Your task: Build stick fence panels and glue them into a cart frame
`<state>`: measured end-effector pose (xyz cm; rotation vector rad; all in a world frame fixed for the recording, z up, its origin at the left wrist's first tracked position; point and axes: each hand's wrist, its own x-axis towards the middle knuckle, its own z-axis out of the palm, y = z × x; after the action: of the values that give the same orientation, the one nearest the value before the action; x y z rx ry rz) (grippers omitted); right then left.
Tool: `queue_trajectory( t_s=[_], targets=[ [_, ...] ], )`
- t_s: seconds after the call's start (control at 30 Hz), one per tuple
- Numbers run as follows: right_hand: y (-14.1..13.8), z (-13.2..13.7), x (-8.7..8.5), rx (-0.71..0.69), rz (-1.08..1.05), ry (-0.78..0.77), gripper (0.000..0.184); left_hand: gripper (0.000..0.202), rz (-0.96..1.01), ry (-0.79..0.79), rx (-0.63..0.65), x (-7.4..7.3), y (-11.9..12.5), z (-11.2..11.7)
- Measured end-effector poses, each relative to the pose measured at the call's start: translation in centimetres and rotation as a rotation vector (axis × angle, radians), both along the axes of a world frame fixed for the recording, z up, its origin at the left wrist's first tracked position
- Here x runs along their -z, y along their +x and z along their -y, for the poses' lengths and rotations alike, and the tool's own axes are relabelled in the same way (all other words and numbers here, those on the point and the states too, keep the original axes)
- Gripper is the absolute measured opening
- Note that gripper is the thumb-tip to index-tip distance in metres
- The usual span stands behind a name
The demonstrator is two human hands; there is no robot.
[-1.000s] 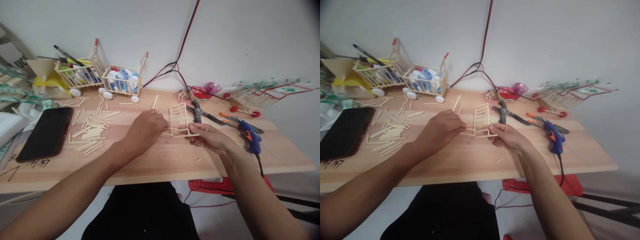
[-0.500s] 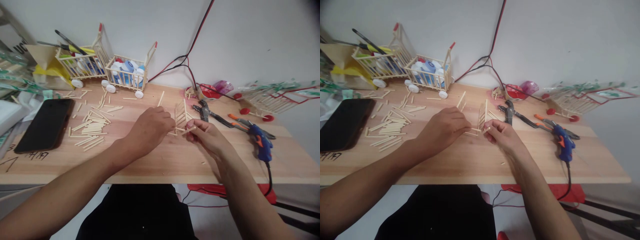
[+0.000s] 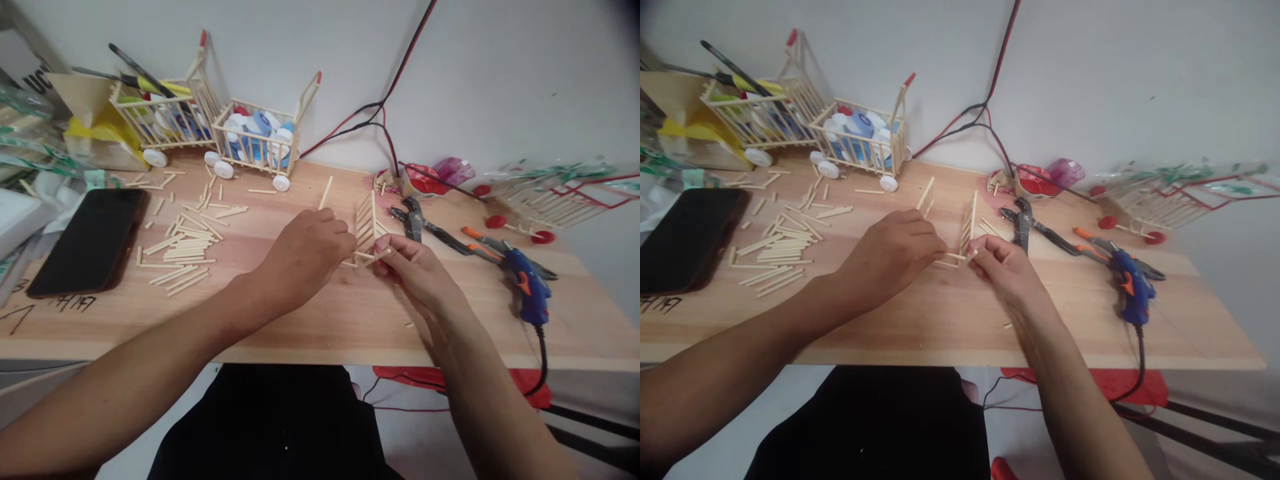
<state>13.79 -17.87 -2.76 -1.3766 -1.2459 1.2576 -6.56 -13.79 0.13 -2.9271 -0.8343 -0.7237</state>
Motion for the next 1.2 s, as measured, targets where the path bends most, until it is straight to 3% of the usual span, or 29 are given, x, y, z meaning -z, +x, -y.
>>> queue_trajectory(
  t_s=[1.2],
  targets=[
    [-1.3, 0.3, 0.2, 0.12, -0.087, -0.01, 0.034, 0.02, -0.02, 0.012, -0.023, 0.0, 0.5, 0.1]
  ],
)
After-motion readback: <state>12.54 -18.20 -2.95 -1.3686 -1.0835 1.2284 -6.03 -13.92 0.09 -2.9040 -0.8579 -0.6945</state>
